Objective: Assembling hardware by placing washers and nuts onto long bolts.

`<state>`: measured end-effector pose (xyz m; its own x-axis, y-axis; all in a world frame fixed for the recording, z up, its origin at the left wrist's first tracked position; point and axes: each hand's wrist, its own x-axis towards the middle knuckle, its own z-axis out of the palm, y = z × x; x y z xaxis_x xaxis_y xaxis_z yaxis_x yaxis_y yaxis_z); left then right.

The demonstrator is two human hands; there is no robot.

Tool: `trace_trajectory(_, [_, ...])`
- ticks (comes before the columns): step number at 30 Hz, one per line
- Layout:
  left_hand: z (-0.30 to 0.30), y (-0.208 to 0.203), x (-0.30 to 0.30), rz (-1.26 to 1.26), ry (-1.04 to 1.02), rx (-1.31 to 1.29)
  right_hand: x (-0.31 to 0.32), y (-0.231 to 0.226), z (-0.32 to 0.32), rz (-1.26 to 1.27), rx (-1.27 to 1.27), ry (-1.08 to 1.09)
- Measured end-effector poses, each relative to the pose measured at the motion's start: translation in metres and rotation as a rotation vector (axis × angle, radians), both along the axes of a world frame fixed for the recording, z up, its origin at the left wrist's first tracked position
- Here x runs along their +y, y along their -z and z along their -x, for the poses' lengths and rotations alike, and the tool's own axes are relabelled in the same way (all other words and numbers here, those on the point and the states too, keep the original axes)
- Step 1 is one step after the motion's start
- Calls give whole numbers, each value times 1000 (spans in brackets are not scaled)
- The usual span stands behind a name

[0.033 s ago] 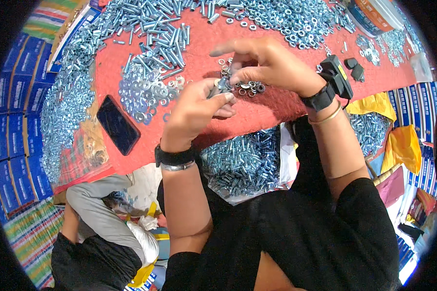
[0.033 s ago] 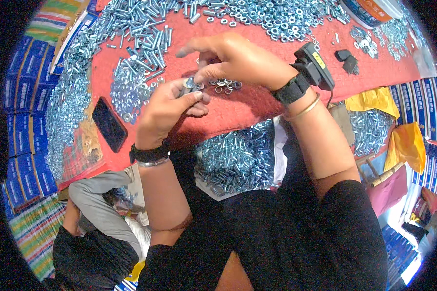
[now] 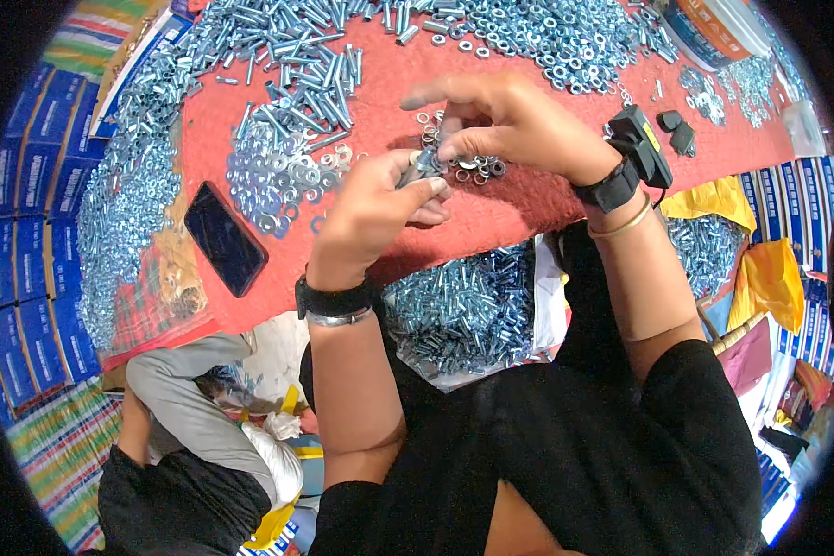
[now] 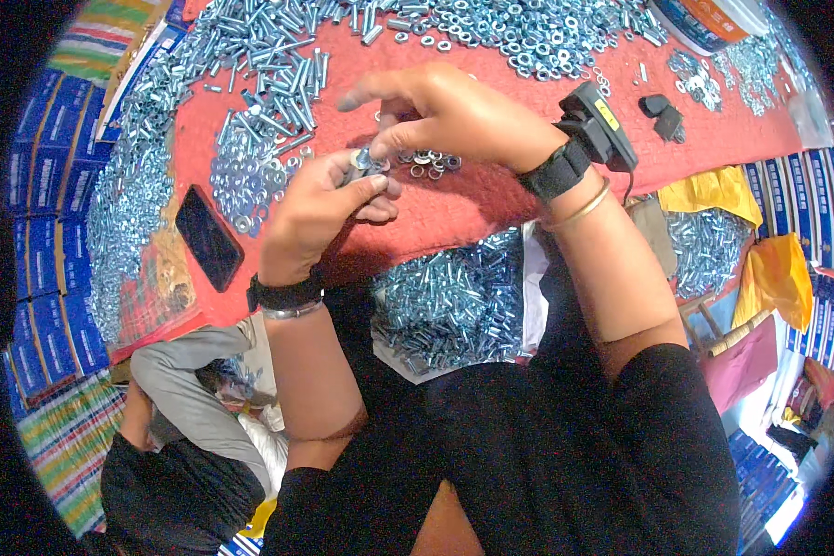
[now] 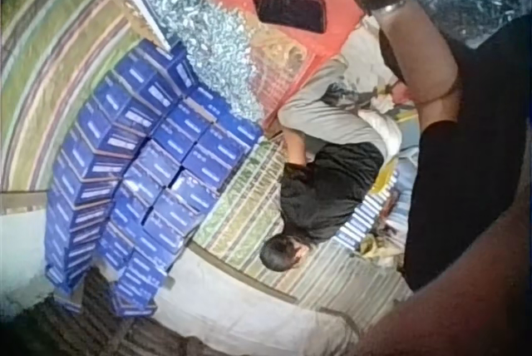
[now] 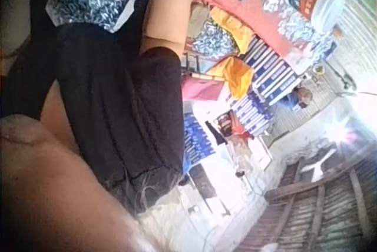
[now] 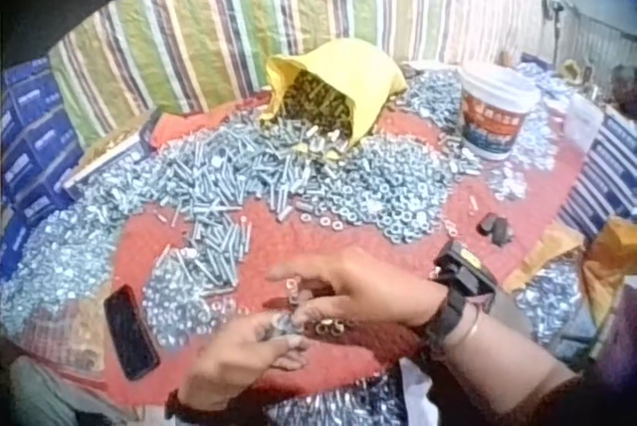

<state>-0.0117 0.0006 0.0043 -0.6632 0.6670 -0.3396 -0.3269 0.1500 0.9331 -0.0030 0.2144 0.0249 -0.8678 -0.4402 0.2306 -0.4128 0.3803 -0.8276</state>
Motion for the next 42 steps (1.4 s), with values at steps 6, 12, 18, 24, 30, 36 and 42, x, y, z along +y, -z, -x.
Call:
trace_trajectory(6, [0, 4, 1, 58, 23, 12, -6, 14, 1, 259, -417, 12])
trace_trajectory(12, [1, 5, -2, 52, -2, 14, -9, 8, 0, 184, -543, 71])
trace_trajectory(18, [0, -3, -1, 84, -41, 35, -7, 5, -5, 208, -443, -14])
trace_trajectory(24, [0, 1, -2, 50, -36, 25, -7, 1, -4, 59, -393, -55])
trace_trajectory(30, [-1, -3, 0, 62, -24, 2, -6, 7, -5, 72, -114, -57])
trace_trajectory(36, [0, 3, -1, 59, -36, 12, -5, 8, -1, -251, -29, -16])
trace_trajectory(42, [1, 0, -1, 6, -69, 4, -12, 18, -5, 209, 28, 159])
